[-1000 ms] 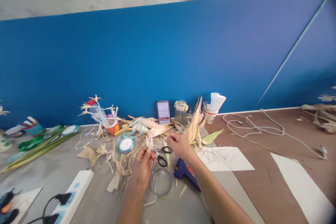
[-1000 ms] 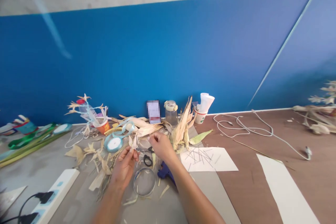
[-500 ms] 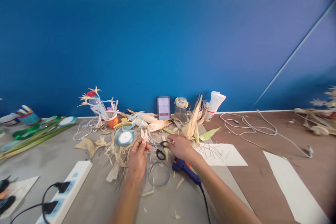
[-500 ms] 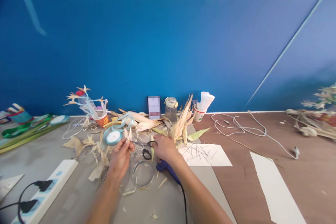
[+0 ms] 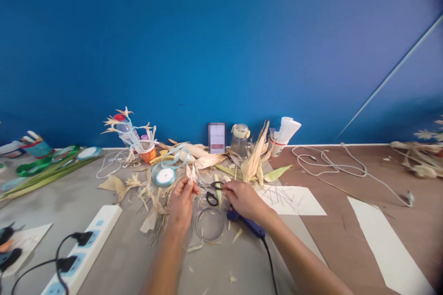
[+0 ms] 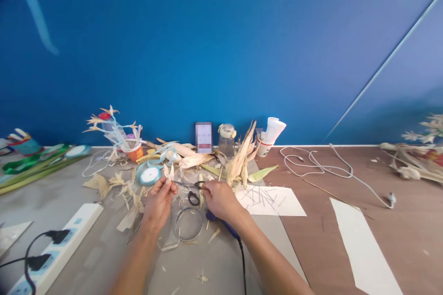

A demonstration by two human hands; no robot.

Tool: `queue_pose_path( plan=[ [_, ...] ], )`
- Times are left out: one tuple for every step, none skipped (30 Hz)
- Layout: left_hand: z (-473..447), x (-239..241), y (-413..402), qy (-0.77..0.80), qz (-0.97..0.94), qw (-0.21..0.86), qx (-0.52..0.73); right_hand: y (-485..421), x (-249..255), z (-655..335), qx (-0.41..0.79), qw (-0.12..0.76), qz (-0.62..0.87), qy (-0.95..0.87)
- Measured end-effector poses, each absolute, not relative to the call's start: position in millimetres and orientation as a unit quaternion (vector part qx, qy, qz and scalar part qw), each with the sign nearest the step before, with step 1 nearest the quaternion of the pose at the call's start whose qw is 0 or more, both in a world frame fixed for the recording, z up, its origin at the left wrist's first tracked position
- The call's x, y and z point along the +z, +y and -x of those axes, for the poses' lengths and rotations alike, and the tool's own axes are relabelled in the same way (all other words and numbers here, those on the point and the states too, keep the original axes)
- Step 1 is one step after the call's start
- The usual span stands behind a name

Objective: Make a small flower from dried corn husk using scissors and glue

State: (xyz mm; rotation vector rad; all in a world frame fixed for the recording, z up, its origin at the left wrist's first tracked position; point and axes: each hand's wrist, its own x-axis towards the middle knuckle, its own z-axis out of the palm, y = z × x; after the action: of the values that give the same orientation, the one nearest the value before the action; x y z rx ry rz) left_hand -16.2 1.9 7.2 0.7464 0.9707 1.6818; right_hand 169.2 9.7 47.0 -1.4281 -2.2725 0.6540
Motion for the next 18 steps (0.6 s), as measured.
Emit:
queue_pose_path(
  plan=[
    [16.4, 6.9, 2.2, 0.402, -0.307, 0.505, 0.699, 7.9, 47.5, -170.1, 0.241, 0.182, 0.506, -0.808],
    [16.6, 6.4, 2.6, 0.403, -0.305, 0.504, 0.701, 6.0, 47.8, -170.4, 0.246, 0.177, 0.503, -0.809],
    [16.7, 5.9, 3.0, 0.404, -0.305, 0.503, 0.701, 4.0, 47.8, -169.8, 0.247, 0.172, 0.497, -0.814],
    [16.9, 5.4, 3.3, 0.405, -0.304, 0.502, 0.701, 1.9, 47.5, -168.3, 0.244, 0.169, 0.488, -0.821],
    [17.0, 4.9, 3.5, 0.405, -0.305, 0.502, 0.701, -0.4, 46.8, -165.9, 0.238, 0.165, 0.476, -0.831],
    [17.0, 4.6, 3.6, 0.405, -0.306, 0.503, 0.7, -2.9, 45.7, -162.6, 0.229, 0.158, 0.459, -0.844],
    [17.1, 4.5, 3.5, 0.405, -0.306, 0.504, 0.699, -5.6, 44.3, -158.7, 0.221, 0.149, 0.441, -0.857],
    [17.1, 4.6, 3.4, 0.405, -0.306, 0.505, 0.698, -8.3, 42.8, -154.4, 0.213, 0.138, 0.423, -0.87],
    [17.0, 4.9, 3.1, 0.406, -0.306, 0.506, 0.697, -10.8, 41.4, -150.0, 0.207, 0.127, 0.409, -0.88],
    [16.8, 5.3, 2.8, 0.407, -0.305, 0.507, 0.696, -12.9, 40.1, -145.8, 0.202, 0.118, 0.399, -0.887],
    [16.7, 5.9, 2.4, 0.411, -0.303, 0.506, 0.695, -14.4, 39.2, -142.3, 0.198, 0.112, 0.393, -0.891],
    [16.4, 6.6, 2.1, 0.414, -0.301, 0.505, 0.695, -15.2, 38.5, -139.6, 0.195, 0.109, 0.392, -0.893],
    [16.2, 7.2, 1.7, 0.415, -0.299, 0.505, 0.695, -15.1, 38.2, -138.0, 0.19, 0.11, 0.394, -0.893],
    [15.9, 7.8, 1.5, 0.415, -0.297, 0.504, 0.697, -14.1, 38.2, -137.3, 0.185, 0.113, 0.4, -0.89],
    [15.7, 8.3, 1.2, 0.414, -0.296, 0.503, 0.698, -12.4, 38.4, -137.6, 0.181, 0.116, 0.41, -0.887],
    [15.5, 8.8, 1.1, 0.413, -0.295, 0.503, 0.699, -10.0, 38.8, -138.8, 0.179, 0.119, 0.421, -0.881],
    [15.4, 9.2, 0.9, 0.411, -0.295, 0.503, 0.701, -7.2, 39.2, -140.6, 0.179, 0.124, 0.435, -0.874],
    [15.2, 9.5, 0.8, 0.409, -0.295, 0.503, 0.702, -4.2, 39.8, -142.8, 0.18, 0.132, 0.449, -0.865]
  ],
)
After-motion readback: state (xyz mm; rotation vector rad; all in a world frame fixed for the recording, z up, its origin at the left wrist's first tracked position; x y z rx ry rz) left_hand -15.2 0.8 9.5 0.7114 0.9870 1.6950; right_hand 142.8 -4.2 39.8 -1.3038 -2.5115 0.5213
